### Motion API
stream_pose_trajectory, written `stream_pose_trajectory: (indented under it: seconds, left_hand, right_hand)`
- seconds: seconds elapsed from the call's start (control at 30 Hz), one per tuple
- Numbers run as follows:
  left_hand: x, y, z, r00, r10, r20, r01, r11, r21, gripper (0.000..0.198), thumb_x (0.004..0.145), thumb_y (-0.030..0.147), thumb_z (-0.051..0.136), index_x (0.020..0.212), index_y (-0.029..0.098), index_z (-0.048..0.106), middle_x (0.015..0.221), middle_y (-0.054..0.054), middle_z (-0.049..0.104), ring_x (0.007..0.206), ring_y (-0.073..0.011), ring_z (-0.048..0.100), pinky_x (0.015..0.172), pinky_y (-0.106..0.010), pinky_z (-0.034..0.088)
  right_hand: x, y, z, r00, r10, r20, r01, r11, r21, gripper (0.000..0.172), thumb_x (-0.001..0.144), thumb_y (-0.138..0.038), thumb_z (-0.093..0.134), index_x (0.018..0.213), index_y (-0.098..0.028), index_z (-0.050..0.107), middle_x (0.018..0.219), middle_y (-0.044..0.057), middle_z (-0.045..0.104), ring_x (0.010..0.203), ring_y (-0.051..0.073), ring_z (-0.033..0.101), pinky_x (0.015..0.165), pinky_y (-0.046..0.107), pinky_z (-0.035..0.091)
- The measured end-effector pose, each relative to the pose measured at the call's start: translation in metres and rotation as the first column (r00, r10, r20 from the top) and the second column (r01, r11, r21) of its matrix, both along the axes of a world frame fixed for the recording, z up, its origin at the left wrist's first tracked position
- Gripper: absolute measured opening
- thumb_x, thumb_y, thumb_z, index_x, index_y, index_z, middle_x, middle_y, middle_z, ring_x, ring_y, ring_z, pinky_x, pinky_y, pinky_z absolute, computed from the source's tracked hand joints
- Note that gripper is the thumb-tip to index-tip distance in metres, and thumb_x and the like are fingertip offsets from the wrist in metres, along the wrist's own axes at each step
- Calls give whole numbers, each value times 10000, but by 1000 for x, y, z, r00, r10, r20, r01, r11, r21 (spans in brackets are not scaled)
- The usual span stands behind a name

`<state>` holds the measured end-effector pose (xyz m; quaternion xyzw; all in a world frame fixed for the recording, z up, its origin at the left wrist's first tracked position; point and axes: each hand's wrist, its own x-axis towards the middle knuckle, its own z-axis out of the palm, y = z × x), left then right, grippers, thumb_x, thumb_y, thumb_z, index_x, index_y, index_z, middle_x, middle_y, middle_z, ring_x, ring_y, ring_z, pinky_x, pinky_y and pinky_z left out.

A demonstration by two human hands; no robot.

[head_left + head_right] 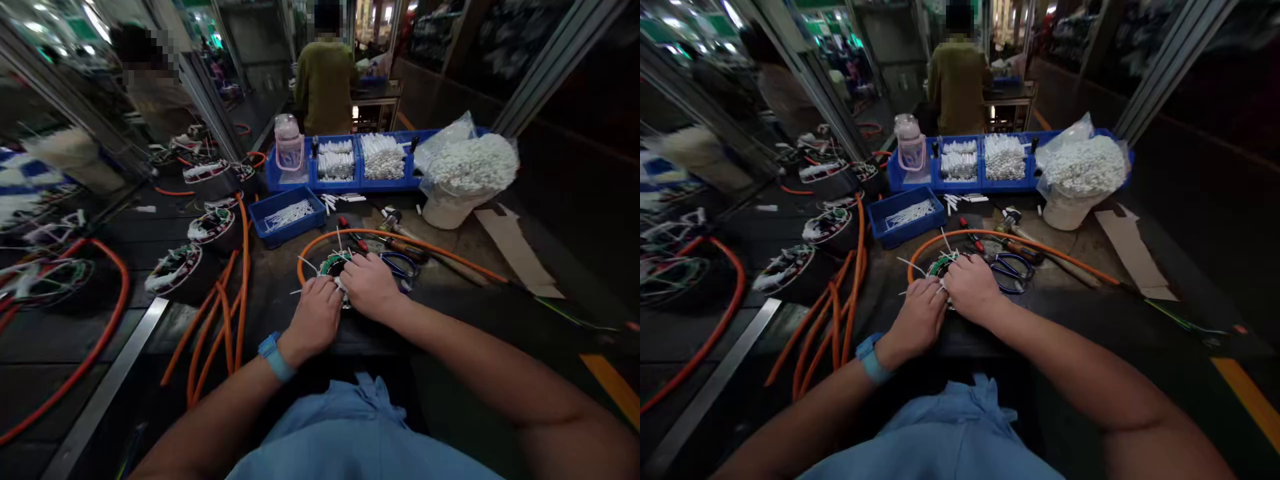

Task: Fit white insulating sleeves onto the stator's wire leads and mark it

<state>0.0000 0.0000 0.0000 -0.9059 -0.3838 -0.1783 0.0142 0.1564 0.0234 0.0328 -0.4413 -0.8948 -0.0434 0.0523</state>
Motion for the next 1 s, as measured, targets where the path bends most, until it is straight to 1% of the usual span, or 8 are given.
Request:
stream_pose_trajectory:
  seconds: [0.2, 0.3, 0.4, 0.5, 0.63, 0.83, 0.93, 1.0]
  left_hand:
    - [3, -4, 3, 999, 27, 20, -26, 998, -63, 296, 806, 325, 561, 1017, 117, 559, 1052, -125, 583, 1064, -284, 471, 939, -445, 352]
    - [-7, 5, 9, 1000, -10, 22, 11, 996, -91, 352, 792, 442, 588, 971, 140, 582, 1022, -118, 598, 1045, -276, 493, 918, -428, 370]
    - [-21, 13, 21, 991, -131, -38, 122, 975, -185, 321, 774, 454, 617, 912, 165, 610, 982, -90, 619, 1045, -251, 515, 942, -410, 356]
    - [-24, 11, 29, 992, -125, 3, 122, 962, -246, 451, 695, 494, 685, 1014, 185, 609, 1054, -78, 626, 1074, -247, 522, 1036, -456, 254]
    - [-18, 6, 26, 994, 11, 107, 23, 949, -314, 428, 705, 492, 682, 1024, 213, 627, 948, -32, 673, 945, -205, 578, 1048, -449, 230]
    - [-38, 21, 26, 986, -88, 142, 144, 879, -455, 464, 641, 419, 753, 1027, 210, 602, 857, 14, 661, 890, -172, 587, 1082, -431, 167]
    - [-42, 23, 33, 989, -103, 109, 143, 875, -463, 432, 647, 413, 744, 984, 190, 590, 844, 10, 633, 884, -172, 578, 1081, -434, 155]
    - [-37, 22, 40, 992, -118, 50, 127, 859, -495, 431, 656, 442, 724, 974, 187, 586, 841, 4, 627, 879, -185, 575, 1069, -463, 154]
  right_hand:
    - [-8, 13, 2, 998, -43, 43, 48, 993, -108, 205, 825, -171, 461, 774, -134, 656, 824, 120, 657, 867, 225, 537, 701, 325, 337]
    - [13, 14, -8, 974, -24, -223, -8, 990, -139, 209, 840, -193, 455, 823, -147, 658, 852, 88, 658, 852, 197, 553, 741, 302, 376]
    - [53, 14, -25, 841, -140, -523, 65, 985, -158, 243, 854, -205, 425, 987, -167, 624, 974, 67, 638, 896, 180, 569, 786, 290, 417]
    - [91, 12, -43, 856, -365, -366, 317, 930, -187, 383, 746, -142, 508, 1124, -132, 572, 1115, 135, 579, 986, 235, 552, 819, 325, 427]
    - [106, 10, -53, 914, -399, -70, 354, 873, -336, 632, 675, -101, 544, 1298, -162, 452, 1127, 134, 574, 950, 226, 570, 797, 300, 432]
    - [118, -8, -48, 837, -465, -289, 217, 767, -604, 692, 735, -231, 541, 1378, -181, 291, 886, 40, 631, 705, 172, 604, 611, 261, 454]
    - [125, -33, -38, 863, -345, -369, 111, 842, -527, 489, 801, -306, 501, 1264, -166, 430, 935, 65, 643, 771, 190, 619, 661, 275, 465]
    - [124, -47, -23, 952, -192, -237, 83, 910, -406, 411, 822, -293, 479, 1221, -192, 487, 1007, 82, 642, 849, 207, 620, 709, 288, 453]
